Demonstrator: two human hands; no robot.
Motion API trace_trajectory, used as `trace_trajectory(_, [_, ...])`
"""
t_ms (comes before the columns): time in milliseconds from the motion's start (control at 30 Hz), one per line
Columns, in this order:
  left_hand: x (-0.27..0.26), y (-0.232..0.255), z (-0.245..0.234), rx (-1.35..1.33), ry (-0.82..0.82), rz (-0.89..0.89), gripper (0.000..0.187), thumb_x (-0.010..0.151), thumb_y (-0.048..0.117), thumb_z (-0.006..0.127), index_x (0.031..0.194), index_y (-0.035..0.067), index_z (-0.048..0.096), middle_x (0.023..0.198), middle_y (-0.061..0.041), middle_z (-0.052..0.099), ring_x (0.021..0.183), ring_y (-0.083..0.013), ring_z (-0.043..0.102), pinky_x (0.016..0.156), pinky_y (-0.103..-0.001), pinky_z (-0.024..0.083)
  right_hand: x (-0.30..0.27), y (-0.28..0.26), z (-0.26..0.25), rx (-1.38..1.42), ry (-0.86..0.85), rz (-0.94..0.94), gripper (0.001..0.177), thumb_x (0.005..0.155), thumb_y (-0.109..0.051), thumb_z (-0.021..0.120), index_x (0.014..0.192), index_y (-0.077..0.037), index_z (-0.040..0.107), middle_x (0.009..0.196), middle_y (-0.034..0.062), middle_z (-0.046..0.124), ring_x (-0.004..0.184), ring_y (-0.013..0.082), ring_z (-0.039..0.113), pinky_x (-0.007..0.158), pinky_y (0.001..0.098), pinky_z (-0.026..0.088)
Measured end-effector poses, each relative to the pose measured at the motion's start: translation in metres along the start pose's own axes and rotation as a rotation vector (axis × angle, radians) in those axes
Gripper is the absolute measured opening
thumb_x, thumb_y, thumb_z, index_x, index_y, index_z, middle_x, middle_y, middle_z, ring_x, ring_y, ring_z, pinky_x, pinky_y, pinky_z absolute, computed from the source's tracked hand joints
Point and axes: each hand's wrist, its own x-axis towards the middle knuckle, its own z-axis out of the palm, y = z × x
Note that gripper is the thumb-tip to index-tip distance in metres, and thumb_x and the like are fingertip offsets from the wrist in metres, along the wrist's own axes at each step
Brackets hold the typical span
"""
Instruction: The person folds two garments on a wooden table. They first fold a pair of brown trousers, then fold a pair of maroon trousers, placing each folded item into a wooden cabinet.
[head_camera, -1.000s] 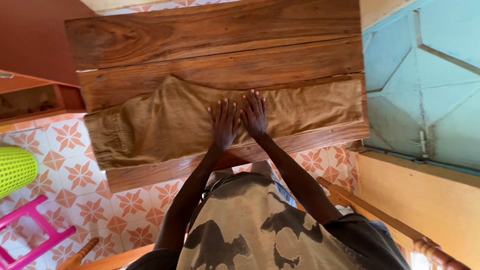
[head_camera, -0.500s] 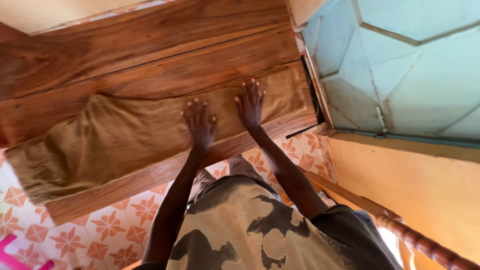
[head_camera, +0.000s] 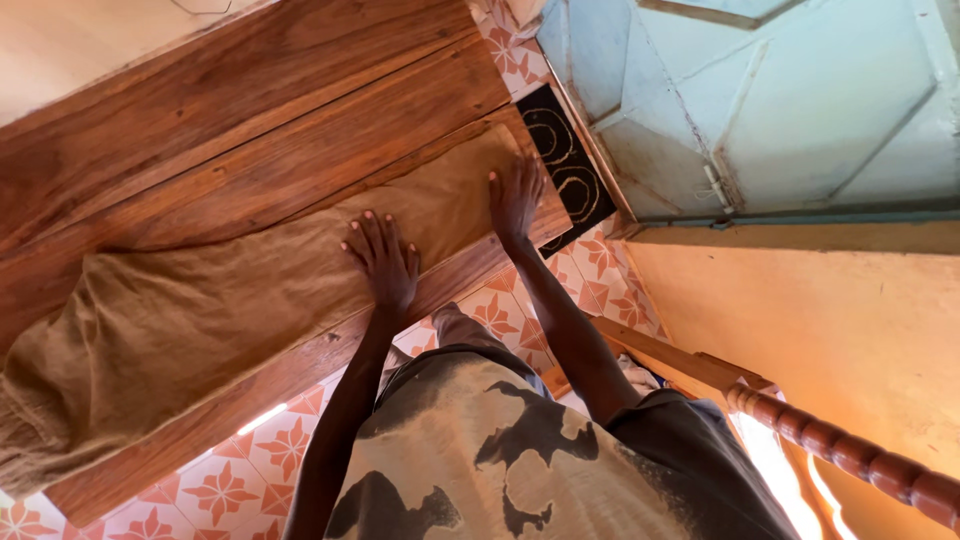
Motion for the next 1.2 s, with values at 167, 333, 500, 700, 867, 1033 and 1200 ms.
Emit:
trace_trajectory(167, [-0.003, 0.015, 0.000, 0.086, -0.052, 0.100, 0.062, 0.110, 0.042, 0.049, 0.166, 0.017, 0.036, 0.173, -0.022, 0.016, 0.159, -0.0484, 0.007, 0.122, -0.074, 0.000, 0.017, 0.034, -0.004, 0.153, -0.128, 0.267, 0.058, 0.099, -0.044, 0.067, 0.143, -0.008, 0.058, 0.134, 0.0176, 0.061, 0.127, 0.0382, 0.058, 0.108, 0.0521, 0.048])
trace_trajectory(333, [-0.002, 0.017, -0.002, 0.086, -0.049, 0.103, 0.060, 0.112, 0.042, 0.046, 0.167, 0.018, 0.037, 0.174, -0.022, 0.016, 0.160, -0.0485, 0.007, 0.122, -0.074, 0.001, 0.043, 0.069, 0.007, 0.235, -0.431, 0.438, 0.055, 0.081, -0.047, 0.088, 0.108, -0.002, 0.071, 0.103, 0.0180, 0.073, 0.092, 0.0308, 0.070, 0.077, 0.0439, 0.055])
trace_trajectory(500, [0.003, 0.023, 0.001, 0.035, -0.055, 0.092, 0.061, 0.110, 0.046, 0.048, 0.163, 0.016, 0.042, 0.172, -0.023, 0.018, 0.158, -0.0501, 0.008, 0.120, -0.075, 0.000, 0.044, 0.075, 0.005, 0.565, -0.433, 0.403, 0.038, 0.075, -0.035, 0.085, 0.100, -0.007, 0.078, 0.083, 0.0113, 0.078, 0.072, 0.0194, 0.074, 0.066, 0.0353, 0.057])
trace_trajectory(700, [0.042, 0.037, 0.015, -0.154, -0.291, 0.107, 0.058, 0.107, 0.053, 0.046, 0.152, 0.017, 0.052, 0.169, -0.022, 0.030, 0.156, -0.0508, 0.015, 0.120, -0.076, 0.010, 0.067, 0.061, -0.051, 0.630, -0.235, 0.466, 0.029, 0.083, -0.026, 0.082, 0.103, -0.006, 0.077, 0.088, 0.0069, 0.077, 0.075, 0.0134, 0.072, 0.068, 0.0306, 0.057])
trace_trajectory(867, [0.072, 0.058, 0.013, -1.113, -0.411, -0.093, 0.075, 0.108, 0.066, 0.042, 0.161, 0.013, 0.037, 0.166, -0.020, 0.042, 0.157, -0.0373, 0.041, 0.125, -0.055, 0.040, 0.068, 0.033, -0.093, 1.002, -0.412, 0.296, 0.024, 0.093, -0.017, 0.080, 0.111, -0.004, 0.069, 0.096, 0.0018, 0.070, 0.085, 0.0100, 0.064, 0.074, 0.0275, 0.052])
trace_trajectory(1033, [0.097, 0.057, -0.010, -1.289, -0.485, -0.530, 0.087, 0.099, 0.068, 0.043, 0.165, 0.013, 0.024, 0.158, -0.009, 0.036, 0.136, -0.0257, 0.045, 0.099, -0.045, 0.051, 0.023, -0.041, -0.088, 1.018, -0.894, 0.132, 0.033, 0.099, -0.033, 0.068, 0.120, -0.008, 0.062, 0.098, 0.0012, 0.070, 0.086, 0.0116, 0.068, 0.076, 0.0289, 0.058])
trace_trajectory(1200, [0.076, 0.022, -0.048, -1.380, -0.284, -0.400, 0.052, 0.094, 0.046, 0.074, 0.121, 0.004, 0.057, 0.094, -0.007, 0.069, 0.085, -0.0153, 0.068, 0.075, -0.031, 0.058, -0.022, -0.113, -0.083, 1.276, -1.127, 0.282, 0.034, 0.111, -0.034, 0.049, 0.124, -0.004, 0.060, 0.091, 0.0075, 0.073, 0.081, 0.0170, 0.072, 0.073, 0.0332, 0.060])
